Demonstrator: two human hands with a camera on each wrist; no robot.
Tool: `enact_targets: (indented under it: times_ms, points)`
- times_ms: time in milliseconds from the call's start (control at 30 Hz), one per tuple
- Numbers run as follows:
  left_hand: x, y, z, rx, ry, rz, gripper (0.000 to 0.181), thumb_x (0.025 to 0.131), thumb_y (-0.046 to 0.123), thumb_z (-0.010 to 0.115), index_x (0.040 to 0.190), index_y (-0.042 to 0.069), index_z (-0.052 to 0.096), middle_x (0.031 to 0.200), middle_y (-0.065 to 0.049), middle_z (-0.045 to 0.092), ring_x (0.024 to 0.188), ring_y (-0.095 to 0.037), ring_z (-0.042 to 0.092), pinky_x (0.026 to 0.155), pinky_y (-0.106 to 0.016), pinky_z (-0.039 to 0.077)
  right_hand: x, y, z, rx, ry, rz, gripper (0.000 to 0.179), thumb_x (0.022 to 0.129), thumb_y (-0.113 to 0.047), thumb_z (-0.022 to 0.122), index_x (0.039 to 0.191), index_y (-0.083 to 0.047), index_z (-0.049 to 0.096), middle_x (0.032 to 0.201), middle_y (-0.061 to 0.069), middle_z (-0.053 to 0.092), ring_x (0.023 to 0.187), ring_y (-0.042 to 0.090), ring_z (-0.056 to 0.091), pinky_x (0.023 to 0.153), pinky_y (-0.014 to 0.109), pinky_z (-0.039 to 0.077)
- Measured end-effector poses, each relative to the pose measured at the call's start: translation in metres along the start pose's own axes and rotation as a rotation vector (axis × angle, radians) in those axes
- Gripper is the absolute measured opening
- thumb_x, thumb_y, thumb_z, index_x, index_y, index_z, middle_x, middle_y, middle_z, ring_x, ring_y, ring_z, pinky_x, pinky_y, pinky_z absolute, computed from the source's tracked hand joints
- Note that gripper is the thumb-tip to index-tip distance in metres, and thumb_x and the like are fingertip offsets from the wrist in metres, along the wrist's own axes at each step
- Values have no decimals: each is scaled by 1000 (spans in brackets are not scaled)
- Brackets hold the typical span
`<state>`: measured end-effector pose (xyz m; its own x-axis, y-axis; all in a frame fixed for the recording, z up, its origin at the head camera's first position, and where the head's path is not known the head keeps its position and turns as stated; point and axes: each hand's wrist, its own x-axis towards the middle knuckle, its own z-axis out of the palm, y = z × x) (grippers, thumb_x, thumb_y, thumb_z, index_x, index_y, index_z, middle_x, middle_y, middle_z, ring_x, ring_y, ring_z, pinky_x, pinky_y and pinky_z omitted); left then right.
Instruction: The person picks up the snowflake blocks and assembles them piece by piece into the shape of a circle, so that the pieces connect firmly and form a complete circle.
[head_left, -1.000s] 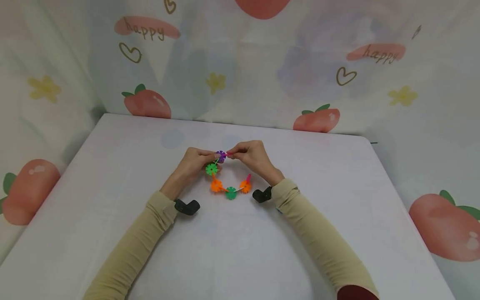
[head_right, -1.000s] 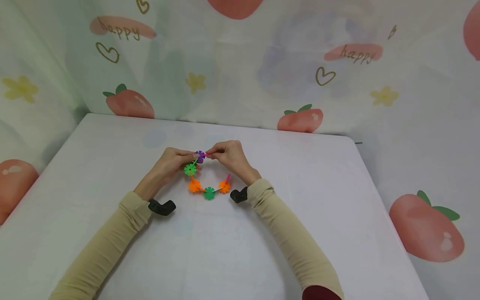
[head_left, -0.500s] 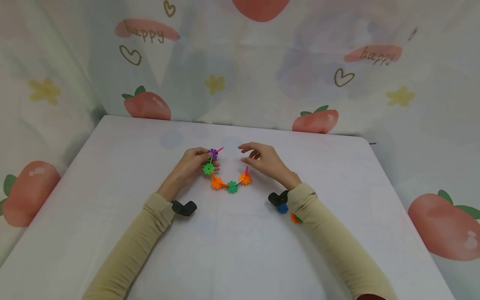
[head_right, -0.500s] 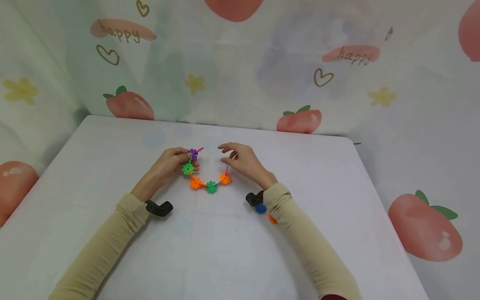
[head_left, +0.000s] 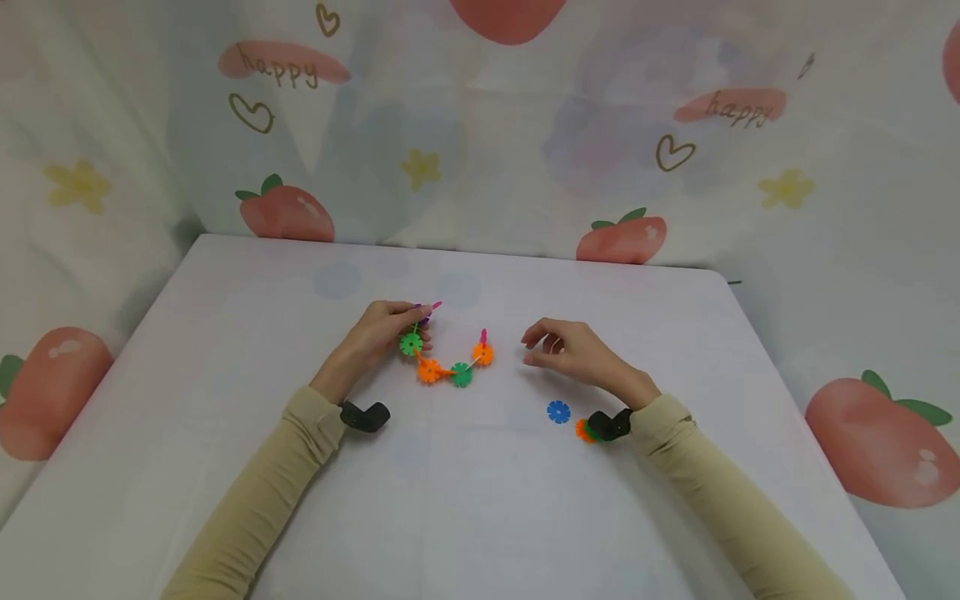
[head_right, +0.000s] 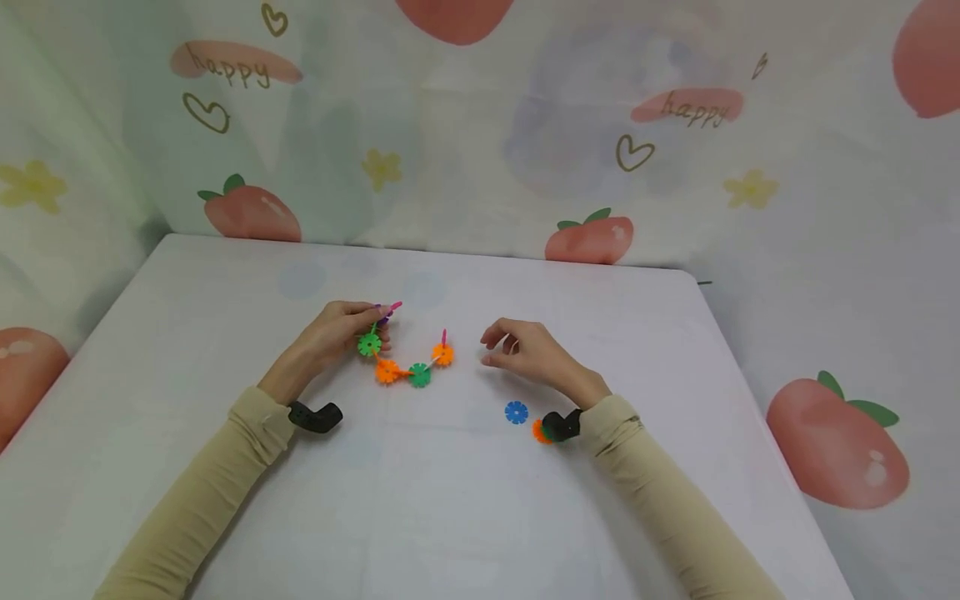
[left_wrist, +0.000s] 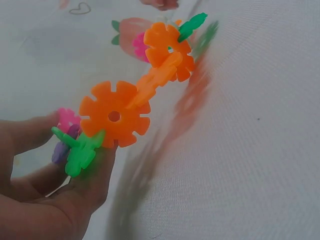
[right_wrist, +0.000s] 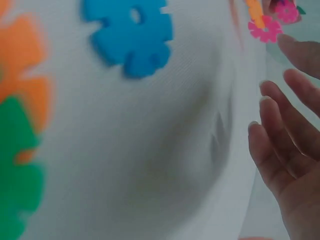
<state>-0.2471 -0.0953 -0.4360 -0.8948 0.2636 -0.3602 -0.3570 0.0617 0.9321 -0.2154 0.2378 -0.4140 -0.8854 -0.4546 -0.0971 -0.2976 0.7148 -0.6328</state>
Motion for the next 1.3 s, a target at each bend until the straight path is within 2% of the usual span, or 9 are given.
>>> enact_targets:
  times_ms: [200, 367, 633, 867, 1033, 1300]
  points:
    - [0, 0, -2, 6, 10, 4, 45, 102, 30, 67, 126, -7, 65, 96, -10, 69, 75, -13, 68, 75, -21, 58, -25, 8, -6, -33, -76, 6, 29, 88, -28, 84, 110, -14, 72, 98, -5, 70, 88, 15, 61, 80, 27, 52]
    - [0, 0, -3, 4, 14, -7, 46, 101, 32, 68, 127, -6, 65, 103, -12, 67, 76, -13, 68, 76, -20, 57, -43, 14, -9, -7, -149, 49, 29, 86, -29, 85, 107, -15, 72, 93, -5, 68, 83, 13, 61, 78, 25, 52]
    - [0, 0, -6, 14, 25, -7, 47, 101, 32, 68, 128, -6, 65, 103, -13, 69, 75, -12, 68, 76, -19, 57, -53, 16, -3, 12, -187, 17, 25, 82, -23, 88, 100, -16, 73, 95, -2, 63, 88, 19, 55, 76, 24, 48]
    - [1, 1, -4, 54, 24, -2, 46, 101, 34, 68, 126, -5, 66, 101, -11, 69, 79, -13, 65, 76, -20, 54, -51, 15, 0, 27, -152, 30, 24, 85, -18, 85, 96, -13, 64, 84, -4, 63, 80, 14, 59, 73, 23, 50]
    - [1, -1, -2, 56, 23, -5, 46, 101, 34, 67, 124, -6, 66, 96, -8, 69, 77, -13, 66, 75, -19, 54, -44, 12, 2, 56, -82, 33, 16, 91, -16, 80, 99, -14, 66, 87, -3, 67, 81, 14, 63, 76, 24, 53]
    - [1, -3, 1, 42, 2, 3, 44, 104, 32, 64, 125, -7, 65, 97, -11, 69, 74, -12, 69, 75, -19, 56, -17, 4, 4, 227, 32, 26, 14, 96, -10, 73, 107, -6, 68, 95, 10, 69, 79, 21, 72, 76, 26, 60]
